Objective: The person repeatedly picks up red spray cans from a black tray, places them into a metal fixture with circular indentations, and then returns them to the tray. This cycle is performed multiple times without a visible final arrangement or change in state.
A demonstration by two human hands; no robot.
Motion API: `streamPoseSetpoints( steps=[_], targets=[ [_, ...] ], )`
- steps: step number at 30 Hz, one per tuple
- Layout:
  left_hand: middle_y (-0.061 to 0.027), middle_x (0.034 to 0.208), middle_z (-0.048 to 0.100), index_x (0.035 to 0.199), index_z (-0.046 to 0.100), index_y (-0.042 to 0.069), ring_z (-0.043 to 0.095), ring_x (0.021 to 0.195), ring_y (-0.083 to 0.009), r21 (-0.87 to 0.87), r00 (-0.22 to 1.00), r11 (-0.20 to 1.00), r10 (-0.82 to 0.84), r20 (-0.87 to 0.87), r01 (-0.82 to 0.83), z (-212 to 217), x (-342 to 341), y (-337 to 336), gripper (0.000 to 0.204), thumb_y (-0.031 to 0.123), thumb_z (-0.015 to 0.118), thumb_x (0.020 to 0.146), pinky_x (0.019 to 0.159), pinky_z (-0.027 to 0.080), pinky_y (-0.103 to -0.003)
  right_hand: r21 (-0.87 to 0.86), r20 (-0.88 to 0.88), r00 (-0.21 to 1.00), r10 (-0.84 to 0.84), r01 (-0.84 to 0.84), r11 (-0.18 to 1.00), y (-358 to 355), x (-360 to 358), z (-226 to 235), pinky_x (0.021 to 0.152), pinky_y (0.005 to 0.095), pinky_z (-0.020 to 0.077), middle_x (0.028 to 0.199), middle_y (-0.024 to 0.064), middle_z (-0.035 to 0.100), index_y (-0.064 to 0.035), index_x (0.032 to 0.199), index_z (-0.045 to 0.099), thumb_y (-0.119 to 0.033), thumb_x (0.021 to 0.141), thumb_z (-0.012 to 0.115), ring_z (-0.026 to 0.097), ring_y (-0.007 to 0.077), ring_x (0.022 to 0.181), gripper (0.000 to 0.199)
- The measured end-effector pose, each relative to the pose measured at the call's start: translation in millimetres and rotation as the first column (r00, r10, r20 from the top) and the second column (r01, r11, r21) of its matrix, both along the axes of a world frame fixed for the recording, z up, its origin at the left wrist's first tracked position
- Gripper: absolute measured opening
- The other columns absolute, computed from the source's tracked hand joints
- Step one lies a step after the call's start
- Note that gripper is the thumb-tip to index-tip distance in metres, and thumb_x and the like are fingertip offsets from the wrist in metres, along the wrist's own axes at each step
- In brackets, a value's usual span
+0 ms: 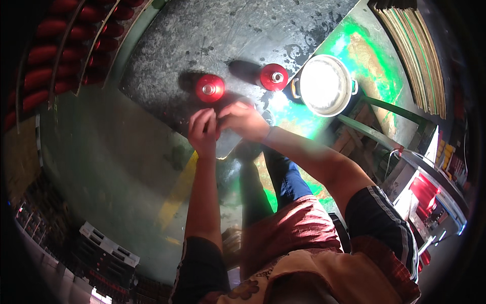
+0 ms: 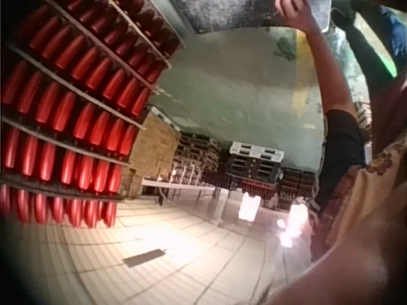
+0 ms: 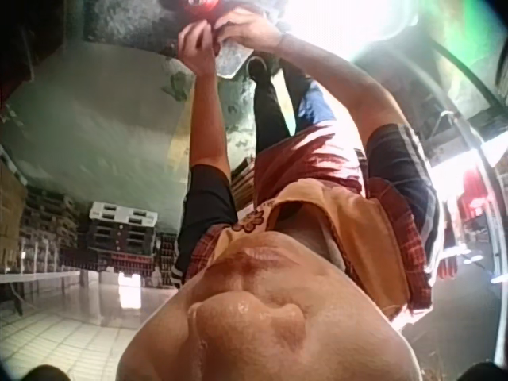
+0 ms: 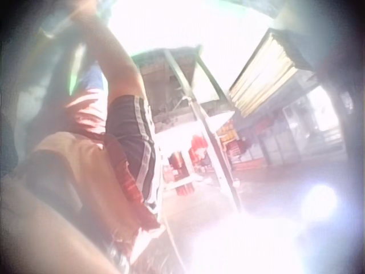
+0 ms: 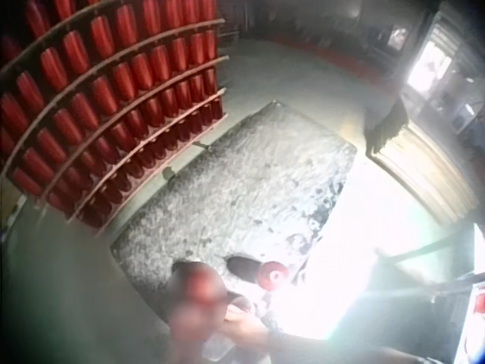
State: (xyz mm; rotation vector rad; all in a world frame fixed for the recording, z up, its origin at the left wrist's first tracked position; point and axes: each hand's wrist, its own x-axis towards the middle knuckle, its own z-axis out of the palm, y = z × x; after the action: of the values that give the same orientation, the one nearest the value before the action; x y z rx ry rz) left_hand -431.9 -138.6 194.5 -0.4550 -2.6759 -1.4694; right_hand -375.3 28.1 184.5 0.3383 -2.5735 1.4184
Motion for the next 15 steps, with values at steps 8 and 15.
streamPoseSetpoints(
  steps=[8, 15],
  targets=[
    [0.0038, 0.072, 0.057, 0.13, 0.059, 0.004, 0.053, 0.063, -0.0046, 0.146, 0.977, 0.988, -0.075, 0.198, 0.046, -1, -44, 35, 0.046, 0.004, 0.071, 0.085, 0.059, 0.044, -0.021, -0.572, 0.553, 0.734, -0.395, 0.679, 0.46, 53, 16, 29, 0.074, 0.0288, 0.0517, 0.084, 0.0013, 0.062, -0.0085, 0.13, 0.055, -0.008, 0.085, 0.074, 0.058, 0.0107, 0.08, 0.048],
    [0.004, 0.069, 0.052, 0.103, 0.069, 0.009, 0.047, 0.062, -0.0029, 0.062, 0.912, 0.995, 0.047, 0.407, -0.079, -3, -42, 47, 0.02, 0.007, 0.071, 0.084, 0.058, 0.042, -0.022, -0.11, 0.607, 0.711, -0.355, 0.518, 0.848, 117, 6, 23, 0.082, 0.0286, 0.0534, 0.1, 0.0047, 0.067, -0.0066, 0.115, 0.067, -0.007, 0.085, 0.072, 0.062, 0.0106, 0.09, 0.03]
  ],
)
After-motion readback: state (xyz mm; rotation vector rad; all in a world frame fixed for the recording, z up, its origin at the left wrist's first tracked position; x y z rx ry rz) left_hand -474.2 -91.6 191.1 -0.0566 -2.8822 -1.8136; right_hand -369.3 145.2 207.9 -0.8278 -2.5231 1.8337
